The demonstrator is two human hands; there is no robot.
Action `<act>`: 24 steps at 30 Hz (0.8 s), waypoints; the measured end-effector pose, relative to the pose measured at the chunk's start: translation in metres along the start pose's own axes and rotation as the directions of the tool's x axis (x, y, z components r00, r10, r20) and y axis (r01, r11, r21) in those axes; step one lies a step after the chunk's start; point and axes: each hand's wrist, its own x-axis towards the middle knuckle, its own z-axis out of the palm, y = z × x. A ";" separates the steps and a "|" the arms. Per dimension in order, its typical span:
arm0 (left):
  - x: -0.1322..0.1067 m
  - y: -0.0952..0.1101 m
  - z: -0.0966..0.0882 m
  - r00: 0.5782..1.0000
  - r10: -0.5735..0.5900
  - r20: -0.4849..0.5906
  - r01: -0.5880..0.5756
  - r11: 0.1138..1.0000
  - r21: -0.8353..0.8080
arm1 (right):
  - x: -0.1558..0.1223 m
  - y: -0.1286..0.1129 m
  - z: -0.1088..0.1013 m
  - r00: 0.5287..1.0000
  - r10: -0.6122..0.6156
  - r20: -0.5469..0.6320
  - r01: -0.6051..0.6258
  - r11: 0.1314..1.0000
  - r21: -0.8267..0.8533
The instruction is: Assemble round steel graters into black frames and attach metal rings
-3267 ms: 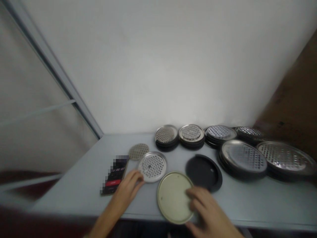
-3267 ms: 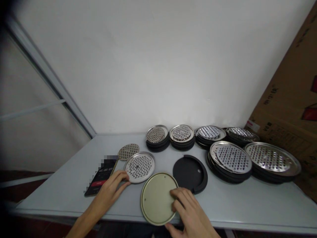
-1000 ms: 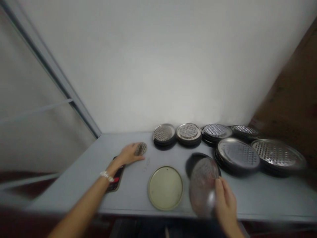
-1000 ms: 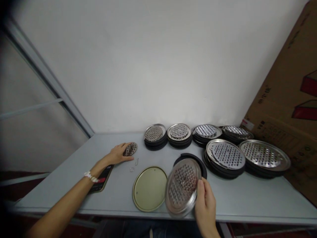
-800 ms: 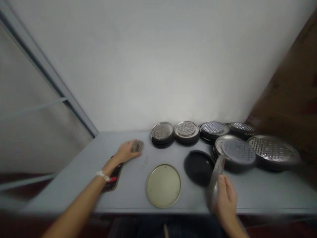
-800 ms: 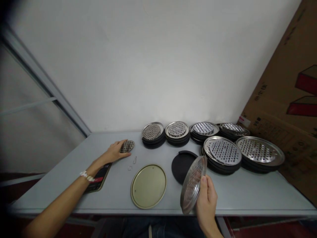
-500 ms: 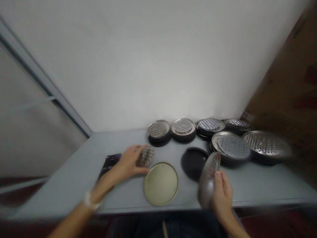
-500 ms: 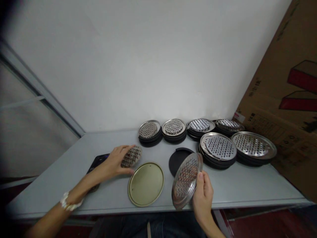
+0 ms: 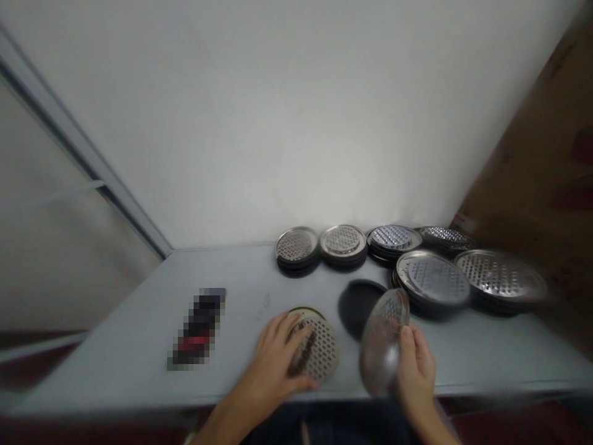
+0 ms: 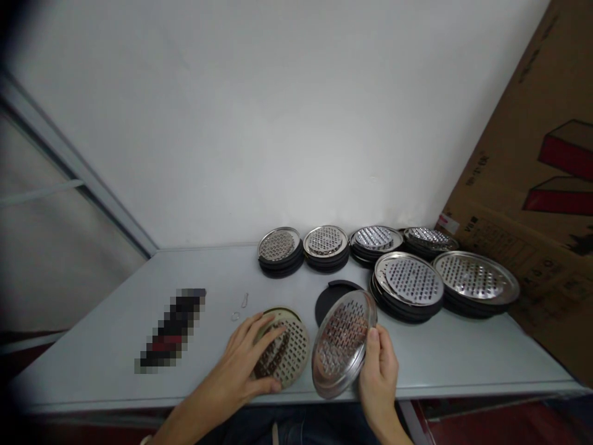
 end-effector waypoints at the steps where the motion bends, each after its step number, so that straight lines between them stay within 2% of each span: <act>1: -0.004 -0.001 -0.001 1.000 -0.006 -0.027 0.007 1.000 0.014 | 0.000 -0.001 0.000 1.000 0.000 0.004 0.000 1.000 -0.003; 6: -0.019 -0.007 0.001 0.993 -0.069 -0.098 0.075 0.995 0.059 | 0.000 -0.006 0.002 1.000 -0.005 -0.004 0.004 0.999 -0.035; 12: -0.021 -0.006 0.002 0.988 -0.083 -0.132 0.091 0.995 0.051 | 0.000 -0.003 0.001 1.000 -0.003 0.000 0.003 0.999 -0.039; 20: -0.025 -0.009 0.000 0.956 -0.104 -0.273 0.104 0.994 -0.013 | 0.000 -0.001 0.001 1.000 -0.004 0.005 0.004 0.999 -0.049; 24: -0.032 -0.008 -0.006 0.933 -0.139 -0.333 0.110 0.989 -0.103 | -0.001 -0.005 0.003 0.998 -0.052 0.031 0.055 0.994 -0.097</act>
